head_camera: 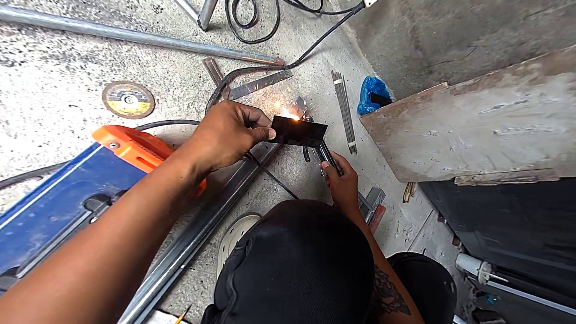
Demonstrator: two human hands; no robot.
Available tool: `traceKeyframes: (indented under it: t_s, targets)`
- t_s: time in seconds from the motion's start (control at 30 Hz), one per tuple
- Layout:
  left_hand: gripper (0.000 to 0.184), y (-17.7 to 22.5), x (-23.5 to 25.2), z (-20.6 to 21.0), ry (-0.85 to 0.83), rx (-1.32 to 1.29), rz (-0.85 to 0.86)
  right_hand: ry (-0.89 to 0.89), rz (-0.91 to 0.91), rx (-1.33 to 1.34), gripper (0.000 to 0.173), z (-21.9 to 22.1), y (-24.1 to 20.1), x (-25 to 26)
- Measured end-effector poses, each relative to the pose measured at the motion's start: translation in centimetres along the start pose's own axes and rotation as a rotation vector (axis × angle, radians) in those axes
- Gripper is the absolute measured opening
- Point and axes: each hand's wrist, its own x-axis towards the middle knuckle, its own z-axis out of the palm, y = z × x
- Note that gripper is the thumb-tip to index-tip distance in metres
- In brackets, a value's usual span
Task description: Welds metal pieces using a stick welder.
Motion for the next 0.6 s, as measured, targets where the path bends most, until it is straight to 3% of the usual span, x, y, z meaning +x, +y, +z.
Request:
traceKeyframes:
  t_s: [0.33,0.6]
  targets:
    - [0.016,0.40,-0.16,-0.17,0.000,0.019,-0.021,0.017,0.026,-0.029,0.039,-0.14,-0.33,-0.31]
    - [0.004,0.09,-0.12,-0.46,0.311,-0.183,0.016,0.011,0.014,0.091,0.040,-0.92,0.05,-0.37]
